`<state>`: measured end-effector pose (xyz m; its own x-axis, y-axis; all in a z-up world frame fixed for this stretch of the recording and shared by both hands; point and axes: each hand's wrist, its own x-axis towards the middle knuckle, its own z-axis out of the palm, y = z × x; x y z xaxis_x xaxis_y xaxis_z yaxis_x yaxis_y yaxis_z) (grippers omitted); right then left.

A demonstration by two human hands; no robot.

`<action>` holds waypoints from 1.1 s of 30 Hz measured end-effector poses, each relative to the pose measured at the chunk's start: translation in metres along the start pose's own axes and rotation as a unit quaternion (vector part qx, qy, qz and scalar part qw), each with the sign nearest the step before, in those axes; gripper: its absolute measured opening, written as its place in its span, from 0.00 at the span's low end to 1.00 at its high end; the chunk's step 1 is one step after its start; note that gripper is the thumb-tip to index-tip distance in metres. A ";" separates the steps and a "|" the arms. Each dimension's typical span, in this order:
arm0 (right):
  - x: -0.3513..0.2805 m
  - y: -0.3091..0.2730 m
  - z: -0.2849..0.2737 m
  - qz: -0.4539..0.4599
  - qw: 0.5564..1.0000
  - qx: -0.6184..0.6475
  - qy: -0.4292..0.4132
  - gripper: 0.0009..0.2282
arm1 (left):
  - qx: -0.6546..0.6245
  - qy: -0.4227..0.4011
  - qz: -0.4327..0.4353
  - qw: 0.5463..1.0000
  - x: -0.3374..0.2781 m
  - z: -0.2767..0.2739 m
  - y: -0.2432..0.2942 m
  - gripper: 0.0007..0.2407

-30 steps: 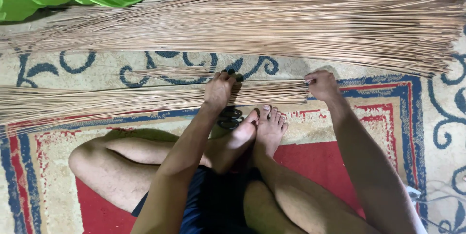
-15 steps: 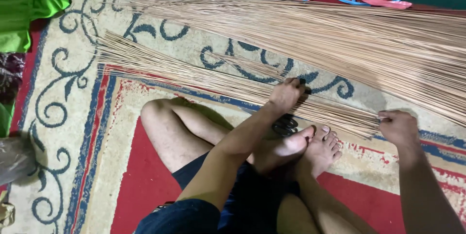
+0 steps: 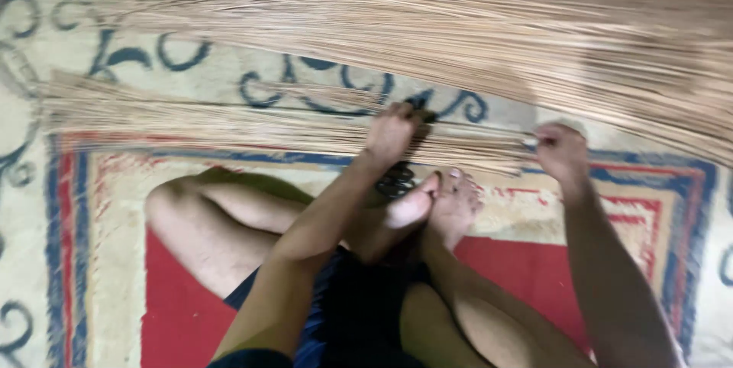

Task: The person bundles thin wooden strips by hand, aligning them and cutting them with scissors.

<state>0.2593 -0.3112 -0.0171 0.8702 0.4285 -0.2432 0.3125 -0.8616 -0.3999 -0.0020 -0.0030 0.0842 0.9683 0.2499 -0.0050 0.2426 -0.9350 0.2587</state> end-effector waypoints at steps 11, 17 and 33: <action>-0.037 0.002 -0.001 0.081 0.992 0.099 0.013 0.10 | 0.020 0.029 0.023 0.999 -0.019 0.051 -0.009 0.09; -0.088 -0.072 -0.006 0.139 0.953 0.238 0.125 0.28 | -0.036 -0.033 0.031 0.998 -0.025 0.056 -0.019 0.20; -0.084 -0.068 0.027 -0.102 0.954 0.236 0.156 0.26 | -0.051 -0.032 0.055 0.997 -0.029 0.072 -0.028 0.18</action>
<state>0.1547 -0.2807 0.0067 0.9040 0.4081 0.1272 0.3447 -0.5197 -0.7817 -0.0322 -0.0023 0.0073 0.9912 0.1283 -0.0314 0.1310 -0.9243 0.3584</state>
